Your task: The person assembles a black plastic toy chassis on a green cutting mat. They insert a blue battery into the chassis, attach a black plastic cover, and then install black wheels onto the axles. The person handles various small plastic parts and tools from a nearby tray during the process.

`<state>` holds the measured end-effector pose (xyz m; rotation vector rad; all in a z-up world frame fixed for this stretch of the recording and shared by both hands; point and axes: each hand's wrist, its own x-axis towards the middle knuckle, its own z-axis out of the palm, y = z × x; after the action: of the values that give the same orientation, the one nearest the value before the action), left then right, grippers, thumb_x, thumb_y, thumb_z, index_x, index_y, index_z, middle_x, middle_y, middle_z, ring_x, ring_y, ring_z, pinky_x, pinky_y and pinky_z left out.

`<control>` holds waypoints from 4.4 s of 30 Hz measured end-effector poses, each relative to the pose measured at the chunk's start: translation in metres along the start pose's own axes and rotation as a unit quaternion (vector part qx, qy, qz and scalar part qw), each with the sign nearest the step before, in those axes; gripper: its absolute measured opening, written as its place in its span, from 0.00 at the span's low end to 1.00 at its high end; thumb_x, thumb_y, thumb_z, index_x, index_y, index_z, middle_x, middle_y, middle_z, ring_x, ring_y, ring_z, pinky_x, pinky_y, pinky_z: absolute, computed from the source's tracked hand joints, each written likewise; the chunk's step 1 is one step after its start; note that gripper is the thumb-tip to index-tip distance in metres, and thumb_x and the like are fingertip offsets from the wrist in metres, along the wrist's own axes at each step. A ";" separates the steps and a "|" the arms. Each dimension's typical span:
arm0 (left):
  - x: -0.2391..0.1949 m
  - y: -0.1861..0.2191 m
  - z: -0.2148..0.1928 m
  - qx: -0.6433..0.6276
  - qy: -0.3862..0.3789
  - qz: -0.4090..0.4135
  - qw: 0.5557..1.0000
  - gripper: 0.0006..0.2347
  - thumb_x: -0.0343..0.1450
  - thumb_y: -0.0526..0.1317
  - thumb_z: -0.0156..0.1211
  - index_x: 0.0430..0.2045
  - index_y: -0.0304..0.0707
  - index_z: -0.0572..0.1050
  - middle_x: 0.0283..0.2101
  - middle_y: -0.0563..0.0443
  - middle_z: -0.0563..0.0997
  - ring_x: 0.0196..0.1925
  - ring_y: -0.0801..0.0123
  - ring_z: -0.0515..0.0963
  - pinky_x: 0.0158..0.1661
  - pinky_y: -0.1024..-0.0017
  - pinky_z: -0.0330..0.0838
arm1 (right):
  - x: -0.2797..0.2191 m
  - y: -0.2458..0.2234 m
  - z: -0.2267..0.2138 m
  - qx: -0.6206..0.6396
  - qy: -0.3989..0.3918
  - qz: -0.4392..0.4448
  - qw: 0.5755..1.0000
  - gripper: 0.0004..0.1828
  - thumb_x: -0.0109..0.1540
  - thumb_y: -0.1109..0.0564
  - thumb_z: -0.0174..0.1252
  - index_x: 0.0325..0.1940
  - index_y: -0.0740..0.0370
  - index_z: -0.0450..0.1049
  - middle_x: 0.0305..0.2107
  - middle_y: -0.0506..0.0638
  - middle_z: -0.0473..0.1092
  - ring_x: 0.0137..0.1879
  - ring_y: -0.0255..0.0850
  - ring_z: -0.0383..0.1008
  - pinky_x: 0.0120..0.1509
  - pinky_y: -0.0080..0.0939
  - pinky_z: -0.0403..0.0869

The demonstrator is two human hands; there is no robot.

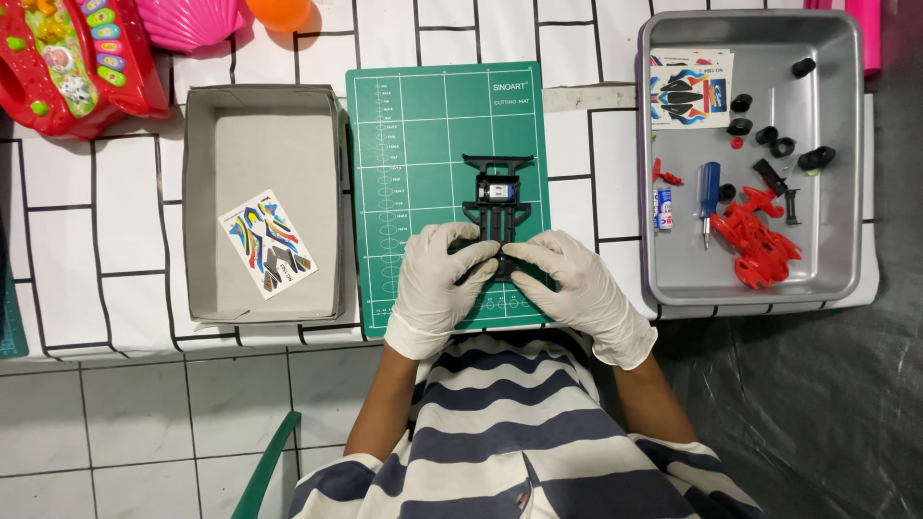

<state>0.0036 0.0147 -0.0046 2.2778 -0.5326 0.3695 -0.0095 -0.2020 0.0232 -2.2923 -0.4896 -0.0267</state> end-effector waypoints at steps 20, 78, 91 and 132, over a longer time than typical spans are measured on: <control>-0.002 -0.006 0.006 -0.008 0.003 -0.007 1.000 0.08 0.67 0.49 0.69 0.37 0.60 0.80 0.42 0.58 0.76 0.44 0.60 0.77 0.42 0.64 0.67 | -0.010 -0.032 -0.055 0.025 0.099 0.008 0.995 0.12 0.61 0.65 0.64 0.49 0.61 0.82 0.33 0.54 0.77 0.40 0.48 0.80 0.48 0.45 0.78; -0.001 -0.007 0.005 -0.017 0.005 -0.014 1.000 0.09 0.66 0.47 0.70 0.37 0.57 0.79 0.42 0.56 0.76 0.43 0.59 0.77 0.39 0.64 0.66 | 0.064 -0.019 0.010 0.156 0.154 0.165 0.962 0.08 0.57 0.62 0.74 0.40 0.58 0.84 0.23 0.52 0.77 0.27 0.31 0.74 0.33 0.29 0.73; 0.001 -0.004 0.002 -0.012 0.000 -0.015 1.000 0.09 0.66 0.47 0.71 0.36 0.57 0.79 0.41 0.57 0.75 0.42 0.60 0.77 0.40 0.64 0.66 | 0.064 -0.018 0.008 0.143 0.146 0.129 0.970 0.09 0.57 0.63 0.74 0.40 0.56 0.85 0.25 0.52 0.77 0.28 0.32 0.74 0.36 0.32 0.72; 0.006 0.003 -0.007 -0.082 -0.019 -0.081 0.993 0.25 0.59 0.50 0.78 0.50 0.54 0.78 0.42 0.56 0.78 0.47 0.60 0.77 0.47 0.66 0.68 | 0.003 0.025 -0.111 -0.084 0.164 0.292 0.938 0.18 0.64 0.61 0.63 0.58 0.56 0.79 0.46 0.57 0.75 0.53 0.53 0.76 0.58 0.50 0.74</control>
<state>0.0070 0.0164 0.0045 2.1548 -0.3785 0.1944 0.0163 -0.2949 0.0841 -2.4484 0.3872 -0.1594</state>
